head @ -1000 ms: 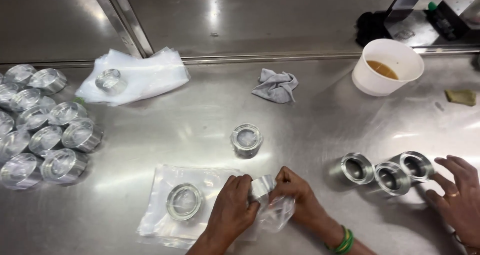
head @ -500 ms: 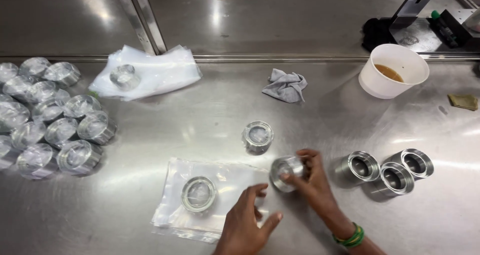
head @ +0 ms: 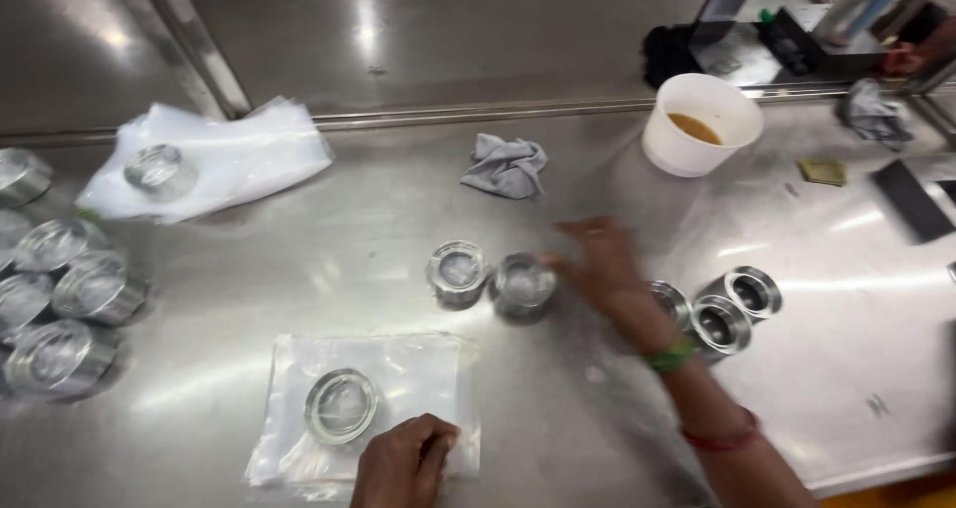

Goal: The person places circular metal components into plastic bags one at a time and arranges stacks of identical metal rings on a work surface.

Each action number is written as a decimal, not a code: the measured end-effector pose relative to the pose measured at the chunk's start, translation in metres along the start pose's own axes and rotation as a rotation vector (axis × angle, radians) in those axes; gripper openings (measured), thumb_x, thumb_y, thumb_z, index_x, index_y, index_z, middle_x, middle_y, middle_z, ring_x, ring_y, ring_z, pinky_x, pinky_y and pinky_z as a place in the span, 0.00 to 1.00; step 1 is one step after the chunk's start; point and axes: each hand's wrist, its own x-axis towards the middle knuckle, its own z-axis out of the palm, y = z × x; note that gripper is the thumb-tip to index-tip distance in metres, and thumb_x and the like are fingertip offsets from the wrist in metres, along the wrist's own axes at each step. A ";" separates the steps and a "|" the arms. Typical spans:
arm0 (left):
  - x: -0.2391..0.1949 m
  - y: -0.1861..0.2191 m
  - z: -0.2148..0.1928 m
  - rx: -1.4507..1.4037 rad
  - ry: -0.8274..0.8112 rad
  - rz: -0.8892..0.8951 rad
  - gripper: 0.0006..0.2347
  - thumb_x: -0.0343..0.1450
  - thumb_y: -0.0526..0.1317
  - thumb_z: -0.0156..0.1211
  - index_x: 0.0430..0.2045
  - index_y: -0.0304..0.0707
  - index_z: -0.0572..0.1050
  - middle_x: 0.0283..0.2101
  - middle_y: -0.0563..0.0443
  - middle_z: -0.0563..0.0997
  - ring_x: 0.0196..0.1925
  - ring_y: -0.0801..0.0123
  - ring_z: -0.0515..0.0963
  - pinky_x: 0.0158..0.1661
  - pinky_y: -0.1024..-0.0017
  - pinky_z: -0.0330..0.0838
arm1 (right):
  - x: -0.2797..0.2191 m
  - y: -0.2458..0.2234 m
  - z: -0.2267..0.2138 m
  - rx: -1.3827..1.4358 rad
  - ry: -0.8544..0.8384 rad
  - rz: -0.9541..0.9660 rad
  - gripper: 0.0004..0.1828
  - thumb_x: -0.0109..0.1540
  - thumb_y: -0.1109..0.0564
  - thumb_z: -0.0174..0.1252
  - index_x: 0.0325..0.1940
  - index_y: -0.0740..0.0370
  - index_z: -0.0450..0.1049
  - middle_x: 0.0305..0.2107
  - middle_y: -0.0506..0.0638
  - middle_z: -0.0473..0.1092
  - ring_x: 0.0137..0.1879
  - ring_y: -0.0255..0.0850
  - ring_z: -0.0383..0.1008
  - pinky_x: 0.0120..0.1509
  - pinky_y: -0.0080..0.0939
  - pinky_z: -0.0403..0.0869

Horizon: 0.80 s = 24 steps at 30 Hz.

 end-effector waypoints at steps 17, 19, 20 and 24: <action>0.009 0.060 -0.023 -0.228 -0.178 -0.402 0.08 0.73 0.44 0.60 0.32 0.38 0.79 0.21 0.43 0.82 0.19 0.68 0.80 0.22 0.73 0.71 | -0.115 -0.099 -0.017 0.836 -0.427 0.495 0.60 0.37 0.29 0.73 0.71 0.40 0.61 0.47 0.59 0.77 0.58 0.58 0.76 0.63 0.64 0.72; 0.005 0.050 -0.025 -0.309 -0.149 -0.387 0.08 0.73 0.42 0.60 0.32 0.38 0.80 0.22 0.44 0.83 0.19 0.70 0.81 0.21 0.76 0.72 | -0.101 -0.115 -0.013 1.011 -0.562 0.594 0.64 0.34 0.29 0.74 0.72 0.39 0.59 0.47 0.58 0.78 0.59 0.57 0.78 0.64 0.65 0.70; 0.002 0.047 -0.027 -0.345 -0.165 -0.317 0.07 0.74 0.41 0.56 0.33 0.38 0.78 0.22 0.46 0.83 0.20 0.71 0.82 0.22 0.74 0.74 | -0.095 -0.122 -0.011 0.977 -0.634 0.549 0.63 0.35 0.28 0.73 0.72 0.39 0.58 0.46 0.57 0.78 0.59 0.55 0.78 0.64 0.63 0.70; -0.004 0.042 -0.039 -0.104 0.038 0.012 0.08 0.77 0.40 0.51 0.29 0.35 0.71 0.18 0.44 0.79 0.19 0.65 0.78 0.23 0.65 0.68 | -0.088 -0.121 0.016 0.796 -0.668 0.438 0.54 0.49 0.21 0.63 0.72 0.45 0.57 0.32 0.60 0.76 0.43 0.55 0.80 0.69 0.52 0.71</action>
